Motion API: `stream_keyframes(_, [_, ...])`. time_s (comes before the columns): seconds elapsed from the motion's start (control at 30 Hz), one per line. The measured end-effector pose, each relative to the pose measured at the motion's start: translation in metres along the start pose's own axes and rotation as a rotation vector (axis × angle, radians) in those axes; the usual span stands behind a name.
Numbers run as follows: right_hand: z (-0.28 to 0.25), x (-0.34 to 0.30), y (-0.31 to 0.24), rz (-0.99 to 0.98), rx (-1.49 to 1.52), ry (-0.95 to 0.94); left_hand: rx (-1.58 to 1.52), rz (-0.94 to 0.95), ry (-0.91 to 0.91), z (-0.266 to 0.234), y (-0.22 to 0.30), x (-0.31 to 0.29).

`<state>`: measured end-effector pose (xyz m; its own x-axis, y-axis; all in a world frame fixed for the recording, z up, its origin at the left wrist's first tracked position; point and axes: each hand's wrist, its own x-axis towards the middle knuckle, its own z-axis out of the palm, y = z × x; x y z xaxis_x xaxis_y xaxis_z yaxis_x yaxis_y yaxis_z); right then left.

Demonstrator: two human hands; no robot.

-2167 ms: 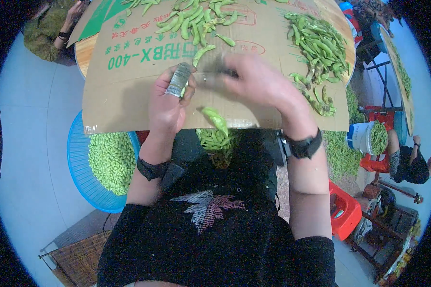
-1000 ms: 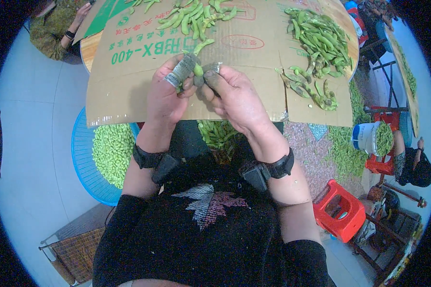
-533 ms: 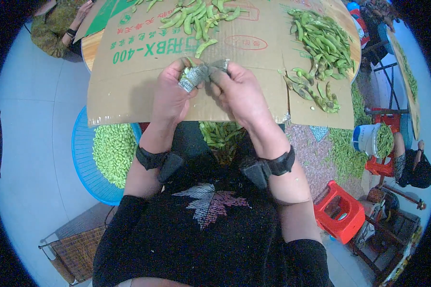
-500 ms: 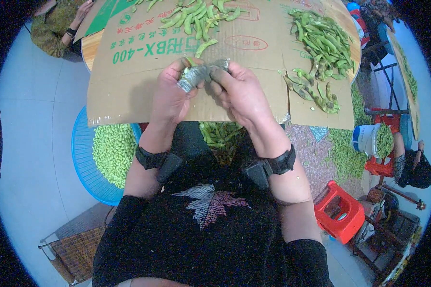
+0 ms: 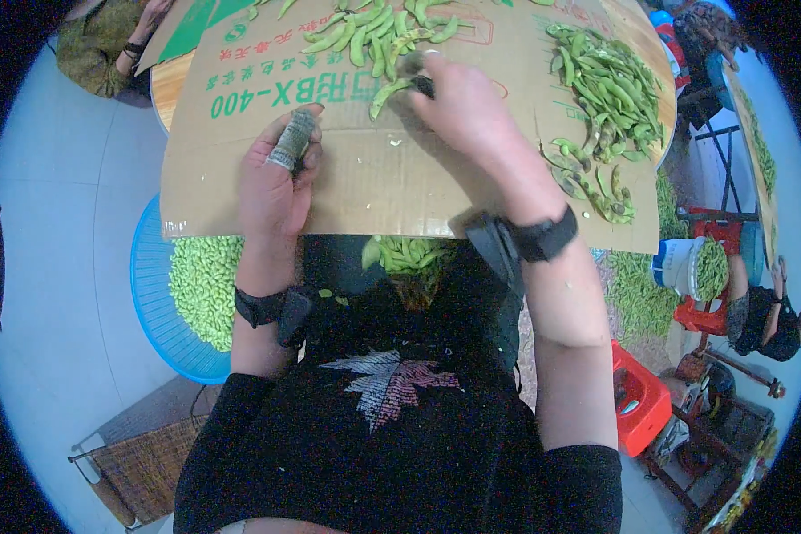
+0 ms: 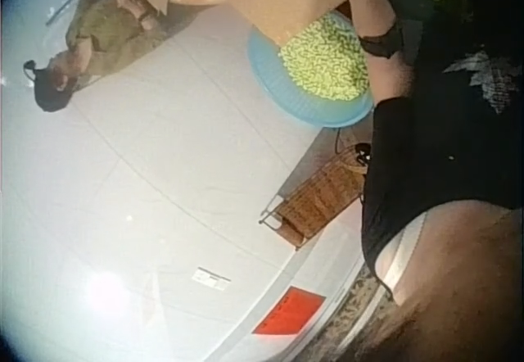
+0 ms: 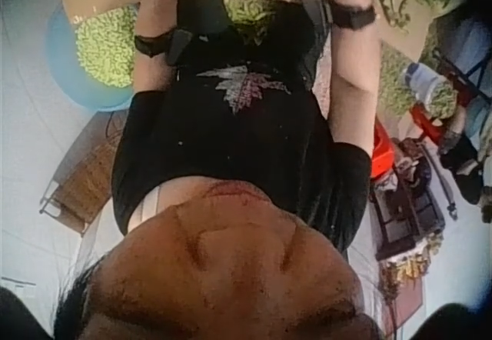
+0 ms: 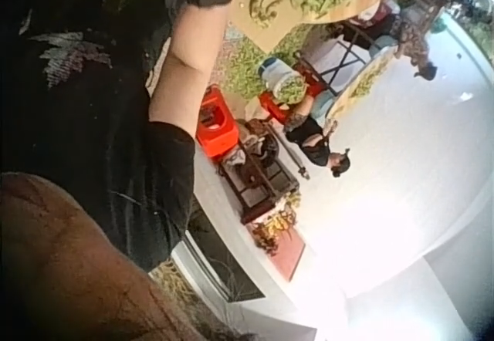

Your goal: Peeling soybeans from their pods by hand and placing them into a blue basket.

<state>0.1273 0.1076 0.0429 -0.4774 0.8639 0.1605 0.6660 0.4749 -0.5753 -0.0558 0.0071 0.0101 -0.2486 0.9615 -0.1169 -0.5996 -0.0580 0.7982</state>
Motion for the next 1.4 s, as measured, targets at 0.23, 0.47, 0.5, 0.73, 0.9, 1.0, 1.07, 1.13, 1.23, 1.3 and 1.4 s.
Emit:
stream_keyframes(0.23, [0.023, 0.001, 0.014, -0.199, -0.234, 0.069, 0.033, -0.070, -0.068, 0.011, -0.002, -0.003])
stream_keyframes(0.47, [-0.011, -0.051, -0.031, 0.448, 1.286, -0.483, -0.224, -0.403, -0.391, 0.020, -0.007, 0.003])
stream_keyframes(0.5, [-0.008, -0.055, -0.029, 0.377, 1.117, -0.420, -0.266, -0.323, -0.390, 0.022, -0.011, 0.003])
stream_keyframes(0.73, [-0.010, -0.071, -0.029, 0.224, 1.067, -0.397, -0.057, -0.038, -0.164, 0.033, -0.018, -0.003])
stream_keyframes(0.9, [-0.001, -0.072, -0.028, 0.231, 1.037, -0.357, 0.056, 0.082, -0.108, 0.040, -0.020, -0.010])
stream_keyframes(1.0, [-0.005, -0.073, -0.028, 0.265, 1.275, -0.427, 0.076, 0.110, -0.079, 0.043, -0.017, -0.012])
stream_keyframes(1.07, [-0.005, -0.073, -0.032, 0.289, 1.182, -0.412, 0.097, 0.107, -0.050, 0.045, -0.018, -0.014])
stream_keyframes(1.13, [0.001, -0.075, -0.029, 0.316, 1.208, -0.381, 0.239, 0.214, -0.038, 0.047, -0.022, -0.014])
stream_keyframes(1.23, [0.003, -0.078, -0.028, 0.356, 1.192, -0.324, 0.278, 0.180, -0.174, 0.037, -0.027, -0.010])
stream_keyframes(1.3, [0.002, -0.079, -0.027, 0.376, 1.214, -0.292, 0.102, 0.062, -0.215, 0.040, -0.026, -0.009])
stream_keyframes(1.4, [-0.001, -0.077, -0.030, 0.395, 1.372, -0.343, -0.167, -0.125, -0.246, 0.041, -0.023, -0.008])
